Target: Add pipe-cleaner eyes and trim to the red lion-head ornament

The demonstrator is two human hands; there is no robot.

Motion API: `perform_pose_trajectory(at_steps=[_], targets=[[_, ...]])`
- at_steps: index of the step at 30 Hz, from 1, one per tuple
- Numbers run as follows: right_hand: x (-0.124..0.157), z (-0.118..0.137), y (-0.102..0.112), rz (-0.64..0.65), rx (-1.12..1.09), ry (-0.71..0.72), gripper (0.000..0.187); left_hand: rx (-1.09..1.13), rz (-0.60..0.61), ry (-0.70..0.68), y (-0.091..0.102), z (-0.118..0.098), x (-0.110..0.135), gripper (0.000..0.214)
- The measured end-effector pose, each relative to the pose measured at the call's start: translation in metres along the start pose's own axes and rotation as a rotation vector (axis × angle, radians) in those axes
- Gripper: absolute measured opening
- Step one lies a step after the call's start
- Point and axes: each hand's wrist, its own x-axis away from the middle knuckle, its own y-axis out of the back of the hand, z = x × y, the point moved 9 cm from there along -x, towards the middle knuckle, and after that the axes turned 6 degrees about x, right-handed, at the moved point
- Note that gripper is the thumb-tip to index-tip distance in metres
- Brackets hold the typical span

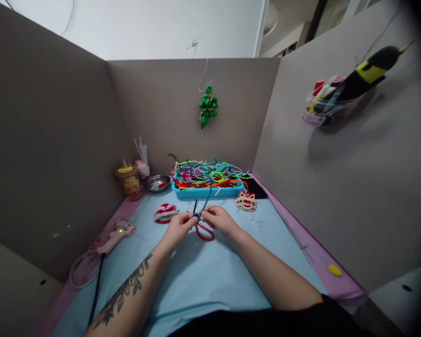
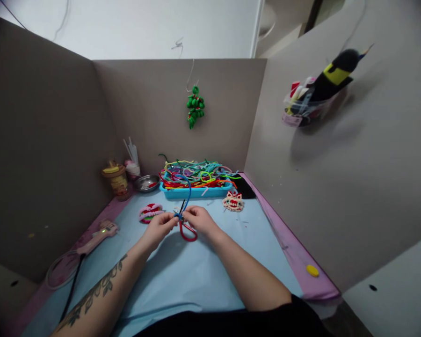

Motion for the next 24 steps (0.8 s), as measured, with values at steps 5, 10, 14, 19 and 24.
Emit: perform_pose_trajectory(at_steps=[5, 10, 14, 19, 24], targets=[[0.001, -0.004, 0.033, -0.073, 0.797, -0.004, 0.018, 0.117, -0.054, 0.072, 0.015, 0.01, -0.005, 0.034], [0.006, -0.027, 0.014, 0.107, 1.131, -0.125, 0.03, 0.287, -0.186, 0.083, 0.038, 0.014, -0.009, 0.035], [0.007, -0.022, -0.002, 0.139, 1.18, -0.087, 0.045, 0.37, -0.24, 0.057, 0.049, 0.01, -0.009, 0.037], [0.001, -0.037, 0.002, 0.178, 1.071, -0.167, 0.047, 0.425, -0.257, 0.051, 0.053, 0.009, -0.009, 0.037], [-0.007, -0.053, 0.019, 0.098, 0.712, -0.28, 0.023, 0.436, -0.312, 0.022, 0.061, 0.009, -0.01, 0.038]])
